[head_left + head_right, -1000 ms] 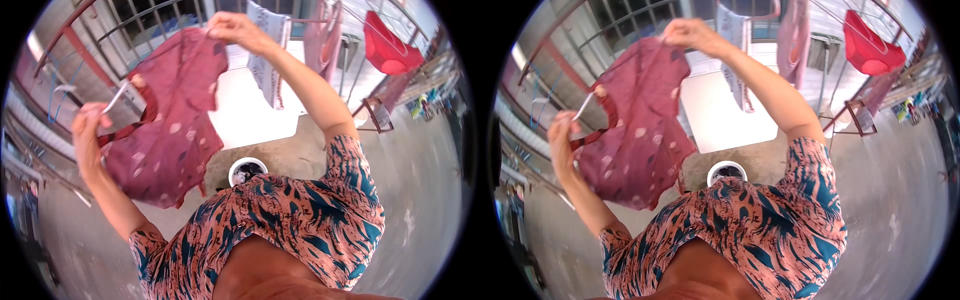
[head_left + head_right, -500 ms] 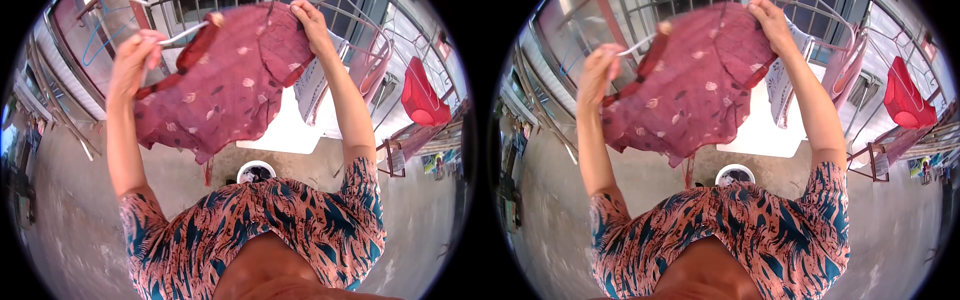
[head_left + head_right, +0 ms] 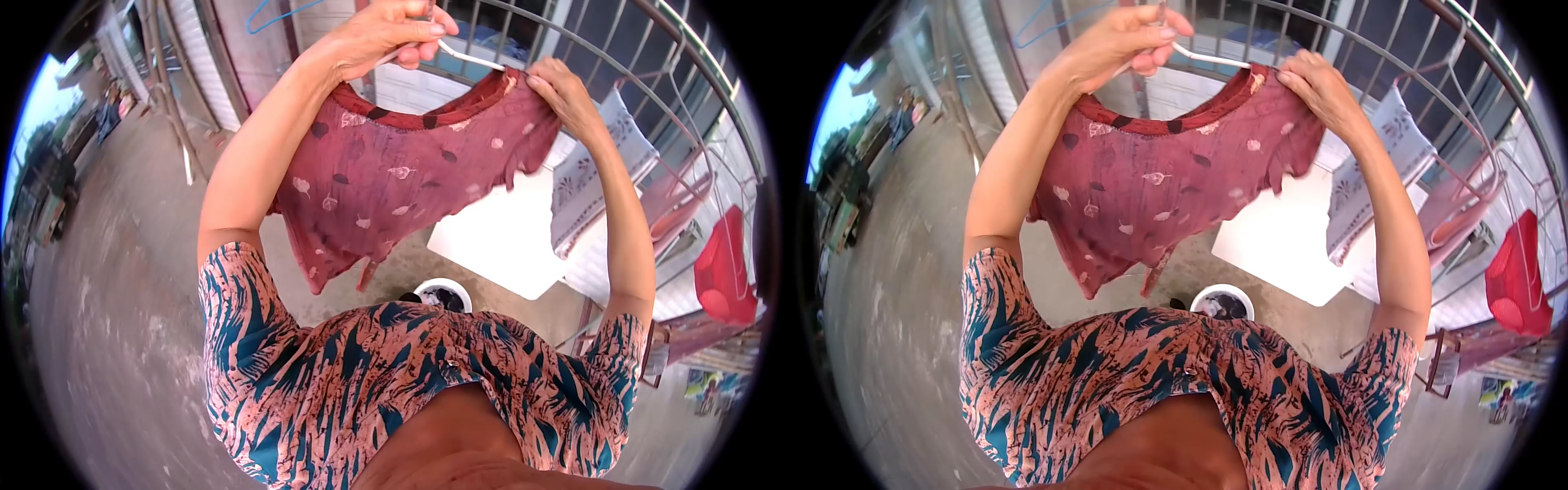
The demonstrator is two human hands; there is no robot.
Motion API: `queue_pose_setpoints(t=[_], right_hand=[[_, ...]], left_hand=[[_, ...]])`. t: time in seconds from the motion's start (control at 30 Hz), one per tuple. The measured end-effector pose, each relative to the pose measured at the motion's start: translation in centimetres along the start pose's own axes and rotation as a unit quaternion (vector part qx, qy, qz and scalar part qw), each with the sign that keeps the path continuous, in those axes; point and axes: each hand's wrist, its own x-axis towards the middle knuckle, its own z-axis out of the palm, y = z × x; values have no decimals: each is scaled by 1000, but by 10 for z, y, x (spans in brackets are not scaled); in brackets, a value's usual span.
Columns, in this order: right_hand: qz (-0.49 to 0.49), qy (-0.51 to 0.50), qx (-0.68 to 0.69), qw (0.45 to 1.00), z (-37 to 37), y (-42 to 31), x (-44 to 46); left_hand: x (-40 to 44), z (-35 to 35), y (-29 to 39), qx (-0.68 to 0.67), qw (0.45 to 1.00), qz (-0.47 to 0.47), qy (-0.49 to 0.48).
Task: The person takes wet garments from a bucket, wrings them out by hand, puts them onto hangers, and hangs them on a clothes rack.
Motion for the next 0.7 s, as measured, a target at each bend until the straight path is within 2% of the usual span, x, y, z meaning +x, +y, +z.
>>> queue_pose_setpoints(t=[0.03, 0.07, 0.17, 0.2, 0.27, 0.3, 0.37, 0.43, 0.47, 0.57, 0.67, 0.7], right_hand=[[33, -22, 37, 999, 1, -8, -1], [28, -11, 48, 998, 3, -11, 0], [25, 29, 54, 998, 5, -15, 2], [30, 46, 38, 998, 6, -11, 0], [35, 87, 22, 995, 5, -8, -4], [34, 88, 23, 995, 4, -5, -6], [38, 88, 20, 995, 5, 21, -19], [28, 89, 12, 996, 3, 20, -19], [22, 88, 8, 996, 2, 20, -19], [16, 87, -21, 996, -2, 20, -18], [6, 64, -61, 996, -15, 13, -20], [13, 60, -79, 995, -17, 15, -24]], left_hand=[[-5, -2, 5, -10, 1000, 4, -4], [-13, 0, 9, 101, 994, 8, 34], [-50, -38, 17, 153, 982, -81, 80], [-67, -47, 24, 161, 969, -173, 75], [-99, -66, 5, 163, 931, -296, 135], [-113, -48, -2, 146, 929, -280, 192], [-110, -34, -45, 55, 934, -282, 211], [-114, -44, -63, -89, 932, -318, 150], [-114, -40, -68, -154, 918, -327, 166], [-121, -41, -89, -215, 920, -297, 138], [-114, -45, -105, -115, 975, -155, 107], [-113, -48, -106, 6, 982, -131, 136]])
